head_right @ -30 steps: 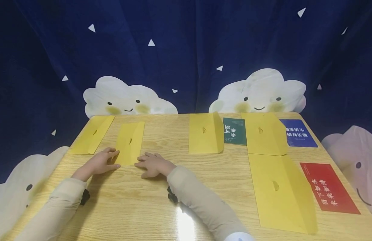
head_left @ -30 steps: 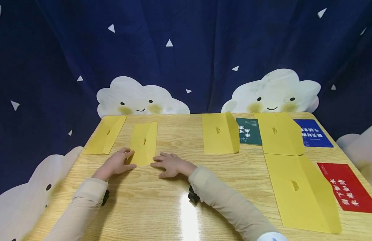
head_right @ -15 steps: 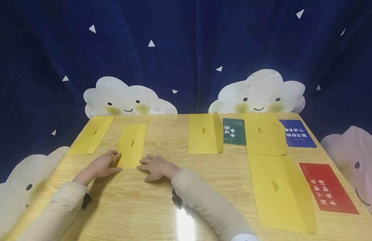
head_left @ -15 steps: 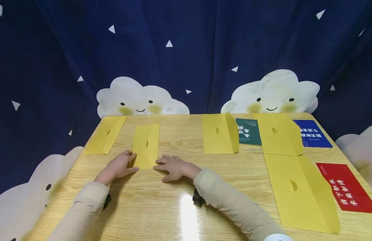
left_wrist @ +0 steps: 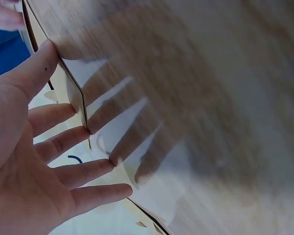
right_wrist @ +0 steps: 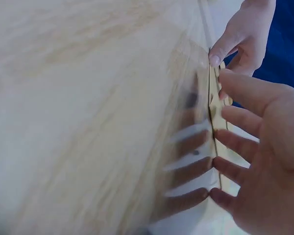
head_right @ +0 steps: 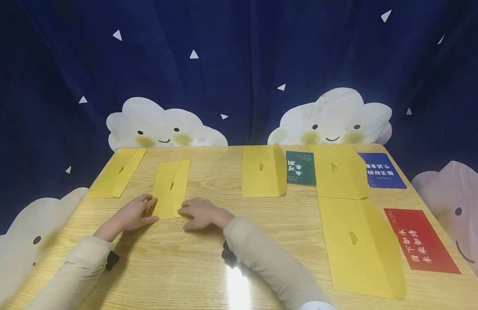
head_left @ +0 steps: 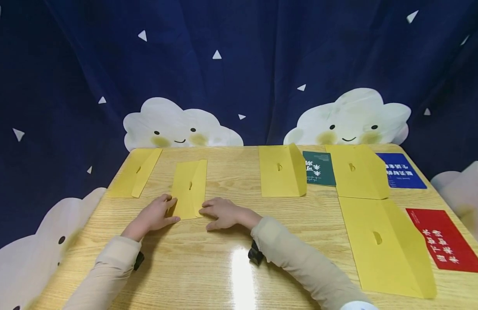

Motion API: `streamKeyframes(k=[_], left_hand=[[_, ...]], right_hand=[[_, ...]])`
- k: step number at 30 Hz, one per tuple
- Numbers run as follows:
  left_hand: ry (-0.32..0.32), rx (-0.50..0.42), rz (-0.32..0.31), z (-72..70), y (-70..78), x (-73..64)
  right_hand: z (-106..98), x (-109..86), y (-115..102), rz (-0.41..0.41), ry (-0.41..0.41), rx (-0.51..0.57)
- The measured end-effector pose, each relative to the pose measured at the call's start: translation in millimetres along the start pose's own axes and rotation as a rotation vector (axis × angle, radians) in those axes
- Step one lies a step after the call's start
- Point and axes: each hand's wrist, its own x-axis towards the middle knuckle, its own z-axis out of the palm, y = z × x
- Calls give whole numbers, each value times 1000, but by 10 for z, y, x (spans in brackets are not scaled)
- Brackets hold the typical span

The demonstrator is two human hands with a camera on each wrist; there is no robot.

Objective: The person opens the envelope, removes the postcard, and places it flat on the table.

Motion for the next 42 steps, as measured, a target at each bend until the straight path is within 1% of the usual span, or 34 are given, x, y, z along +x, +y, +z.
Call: streamKeyframes(k=[3,8,12,15,19,22,27,32,36,37,42], left_hand=[[-6,2,-10,-19,-7,-7],[-7,7,-8,-36,-5,-18],[4,6,2,-34,-6,-17],[15,3,7,-32,-9,-9],[20,-7,2,-31,-11,-5],[19,-16,-2,-27,-10,-7],[28,-35,7,-14,14,-14],[8,-50,3,2,74,-20],[0,-49,1,6,140,-35],[13,-47,6,40,127,-34],[12,-27,5,51,221,-48]], right_hand=[[-20,85,26,37,44,63],[-27,239,64,156,99,141],[-11,330,69,226,124,158],[4,360,60,258,140,119],[28,357,52,268,138,51],[39,335,50,265,134,30],[36,278,48,254,130,27],[25,192,41,251,103,31],[29,124,34,245,98,20],[29,107,31,241,98,15],[36,11,34,222,102,2]])
